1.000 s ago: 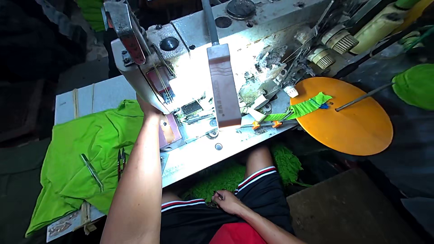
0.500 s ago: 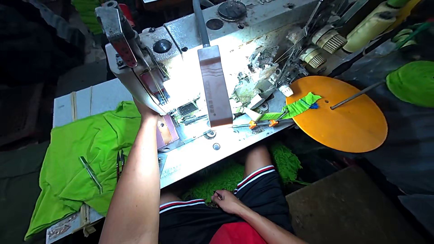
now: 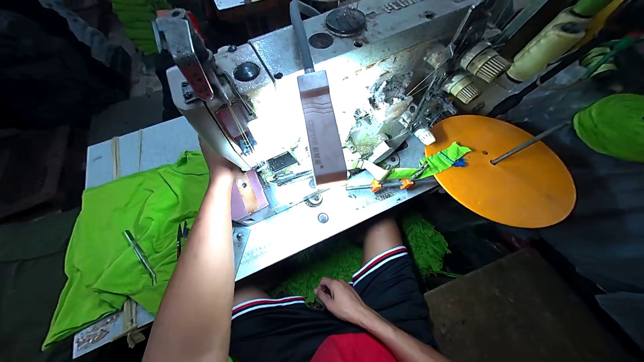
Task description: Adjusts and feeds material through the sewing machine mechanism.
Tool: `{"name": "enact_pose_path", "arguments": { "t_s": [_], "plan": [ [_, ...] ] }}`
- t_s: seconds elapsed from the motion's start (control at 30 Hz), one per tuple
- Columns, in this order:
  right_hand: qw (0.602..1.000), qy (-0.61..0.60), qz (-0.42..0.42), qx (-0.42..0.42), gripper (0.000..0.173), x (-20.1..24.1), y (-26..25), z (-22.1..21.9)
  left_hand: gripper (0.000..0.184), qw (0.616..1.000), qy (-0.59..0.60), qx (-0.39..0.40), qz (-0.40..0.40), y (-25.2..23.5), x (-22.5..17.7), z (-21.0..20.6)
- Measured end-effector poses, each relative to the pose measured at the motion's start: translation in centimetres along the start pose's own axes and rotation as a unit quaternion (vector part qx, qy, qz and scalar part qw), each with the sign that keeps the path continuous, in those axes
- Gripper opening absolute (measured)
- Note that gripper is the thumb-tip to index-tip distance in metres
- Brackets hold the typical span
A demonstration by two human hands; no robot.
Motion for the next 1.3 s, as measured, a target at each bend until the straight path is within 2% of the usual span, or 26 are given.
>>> {"name": "enact_pose_path", "arguments": {
  "t_s": [0.13,0.23,0.33,0.37,0.5,0.67,0.83,0.97,1.03,1.2,1.3],
  "plan": [
    [0.983,0.092,0.090,-0.129,0.049,5.7,4.3,7.3,0.061,0.987,-0.116,0.064,-0.087,0.8,-1.1,1.1],
    [0.935,0.090,0.174,-0.296,0.045,9.9,6.2,12.4,0.059,0.984,-0.126,0.075,-0.105,1.2,-0.6,1.4],
    [0.895,0.122,0.202,-0.378,0.043,12.8,6.6,15.4,0.068,0.985,-0.122,0.077,-0.099,1.1,-0.1,1.3],
    [0.892,0.126,0.204,-0.384,0.044,13.3,6.4,15.9,0.069,0.984,-0.129,0.082,-0.094,1.0,0.1,1.3],
    [0.903,0.110,0.205,-0.361,0.045,13.4,5.5,15.4,0.053,0.976,-0.162,0.097,-0.107,0.7,0.1,1.1],
    [0.910,0.097,0.175,-0.363,0.050,13.2,5.1,15.3,0.042,0.978,-0.150,0.082,-0.116,0.8,0.0,0.9],
    [0.893,0.139,0.193,-0.383,0.038,14.2,5.2,17.1,0.037,0.979,-0.156,0.073,-0.107,0.9,-0.3,0.8],
    [0.859,0.208,0.190,-0.428,0.037,14.8,4.7,18.3,0.032,0.979,-0.172,0.069,-0.087,0.6,0.0,0.6],
    [0.855,0.215,0.186,-0.433,0.037,15.0,4.4,18.4,0.030,0.978,-0.177,0.061,-0.093,0.6,0.2,0.5],
    [0.869,0.179,0.200,-0.415,0.037,14.8,4.7,17.3,0.027,0.982,-0.158,0.060,-0.086,0.6,0.0,0.7],
    [0.905,0.117,0.216,-0.348,0.038,13.1,5.0,15.8,0.033,0.983,-0.137,0.068,-0.098,0.6,0.0,1.1]
  ]
}}
Point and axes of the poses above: each hand's wrist, its own y-axis away from the middle knuckle, its own z-axis out of the back of the hand, x = y × z, the point moved 2 cm from there along -y, towards the middle knuckle, and after that the axes turned 11 degrees about y, right-handed, at the moved point
